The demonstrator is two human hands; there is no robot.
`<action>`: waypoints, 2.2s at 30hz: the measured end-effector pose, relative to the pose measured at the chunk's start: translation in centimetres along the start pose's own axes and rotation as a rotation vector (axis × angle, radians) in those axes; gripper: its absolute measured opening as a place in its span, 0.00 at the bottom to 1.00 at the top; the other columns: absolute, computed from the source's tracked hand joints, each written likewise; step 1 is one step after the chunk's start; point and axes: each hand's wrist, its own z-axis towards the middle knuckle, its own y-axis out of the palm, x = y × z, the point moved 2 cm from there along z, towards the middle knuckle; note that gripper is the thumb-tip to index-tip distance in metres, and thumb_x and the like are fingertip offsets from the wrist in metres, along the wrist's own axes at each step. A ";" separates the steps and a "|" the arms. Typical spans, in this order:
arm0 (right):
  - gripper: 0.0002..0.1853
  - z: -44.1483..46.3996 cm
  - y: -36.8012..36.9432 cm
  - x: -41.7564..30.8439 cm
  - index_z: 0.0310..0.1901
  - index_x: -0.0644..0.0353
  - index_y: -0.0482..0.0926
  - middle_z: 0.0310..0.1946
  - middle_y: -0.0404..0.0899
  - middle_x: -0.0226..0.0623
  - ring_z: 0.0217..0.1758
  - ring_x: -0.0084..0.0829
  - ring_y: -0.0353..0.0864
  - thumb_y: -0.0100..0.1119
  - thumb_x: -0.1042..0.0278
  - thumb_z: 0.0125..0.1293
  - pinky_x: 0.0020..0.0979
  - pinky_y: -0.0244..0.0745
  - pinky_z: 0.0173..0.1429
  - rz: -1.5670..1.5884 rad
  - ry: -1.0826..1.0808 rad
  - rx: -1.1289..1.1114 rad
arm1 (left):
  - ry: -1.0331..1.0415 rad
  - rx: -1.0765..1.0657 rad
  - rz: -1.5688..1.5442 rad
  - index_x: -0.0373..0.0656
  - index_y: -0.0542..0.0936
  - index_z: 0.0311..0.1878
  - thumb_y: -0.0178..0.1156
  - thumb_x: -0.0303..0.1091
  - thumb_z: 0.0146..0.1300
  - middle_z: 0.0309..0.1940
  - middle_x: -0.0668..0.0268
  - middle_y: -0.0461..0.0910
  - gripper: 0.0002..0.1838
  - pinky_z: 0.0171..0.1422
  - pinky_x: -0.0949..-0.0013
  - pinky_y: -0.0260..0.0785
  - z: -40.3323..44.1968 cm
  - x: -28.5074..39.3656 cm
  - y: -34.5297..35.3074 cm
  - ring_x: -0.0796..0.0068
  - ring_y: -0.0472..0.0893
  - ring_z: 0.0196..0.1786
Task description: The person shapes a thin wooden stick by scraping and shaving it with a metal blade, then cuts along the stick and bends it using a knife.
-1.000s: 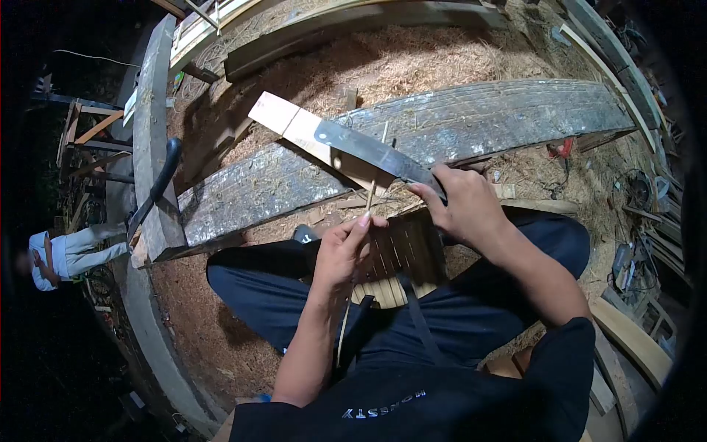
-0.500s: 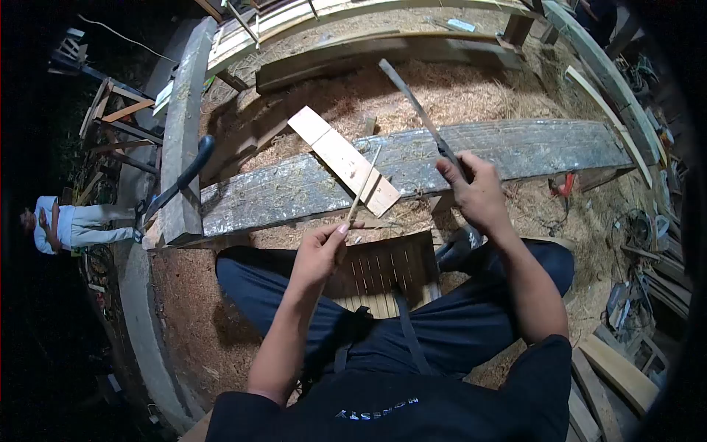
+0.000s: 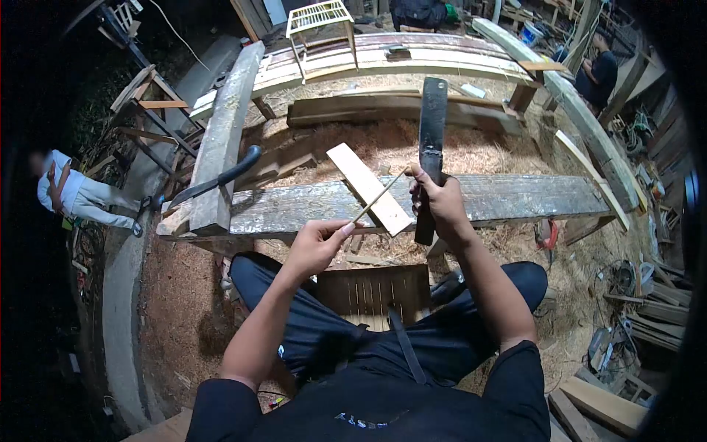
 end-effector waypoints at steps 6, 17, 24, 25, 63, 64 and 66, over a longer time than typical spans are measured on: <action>0.15 -1.0 4.0 -3.4 0.34 0.62 0.79 0.24 0.78 0.29 0.18 0.18 0.72 0.67 0.57 0.66 0.24 0.68 0.23 -0.048 -0.012 0.011 | -0.005 0.019 0.240 0.44 0.85 0.52 0.62 0.40 0.69 0.23 0.67 0.81 0.14 0.35 0.72 0.71 -1.5 2.1 -5.4 0.84 0.77 0.30; 0.15 -2.4 9.3 -6.8 0.33 0.63 0.79 0.22 0.78 0.30 0.16 0.20 0.71 0.68 0.58 0.65 0.25 0.68 0.22 -0.248 -0.036 -0.072 | 0.342 0.093 0.262 0.44 0.86 0.51 0.69 0.37 0.63 0.26 0.69 0.84 0.15 0.29 0.74 0.63 -3.6 2.3 -12.7 0.87 0.69 0.26; 0.09 -1.0 9.5 -7.3 0.35 0.62 0.78 0.30 0.81 0.31 0.21 0.18 0.69 0.63 0.65 0.68 0.25 0.69 0.25 -0.370 0.138 -0.001 | 0.240 0.072 0.549 0.45 0.87 0.46 0.71 0.45 0.59 0.33 0.56 0.86 0.17 0.42 0.63 0.76 -3.1 0.9 -18.9 0.68 0.85 0.36; 0.09 -0.5 9.0 -7.2 0.35 0.62 0.78 0.30 0.81 0.31 0.21 0.18 0.69 0.63 0.65 0.68 0.25 0.69 0.25 -0.361 0.177 0.013 | 0.192 0.080 0.580 0.44 0.88 0.45 0.71 0.45 0.59 0.33 0.56 0.86 0.17 0.43 0.63 0.76 -3.0 0.9 -20.0 0.68 0.85 0.36; 0.15 1.8 2.5 4.1 0.41 0.67 0.80 0.26 0.82 0.36 0.21 0.21 0.76 0.56 0.60 0.73 0.24 0.71 0.25 -0.264 0.270 -0.056 | 0.772 0.528 -0.170 0.31 0.77 0.46 0.51 0.28 0.74 0.34 0.54 0.83 0.09 0.44 0.64 0.86 6.2 8.2 -13.6 0.65 0.87 0.38; 0.15 1.1 2.2 3.8 0.43 0.67 0.80 0.27 0.83 0.36 0.22 0.21 0.77 0.54 0.60 0.74 0.25 0.72 0.26 -0.282 0.211 -0.070 | 0.737 0.562 -0.144 0.32 0.76 0.46 0.50 0.27 0.74 0.34 0.55 0.82 0.09 0.46 0.63 0.85 6.3 8.1 -13.0 0.66 0.87 0.39; 0.14 -0.6 2.2 3.6 0.43 0.62 0.82 0.26 0.81 0.31 0.22 0.19 0.74 0.50 0.61 0.76 0.25 0.69 0.27 -0.304 0.212 -0.034 | 0.799 0.584 -0.111 0.32 0.76 0.45 0.49 0.27 0.74 0.34 0.56 0.82 0.08 0.47 0.62 0.84 6.4 8.4 -12.2 0.67 0.86 0.39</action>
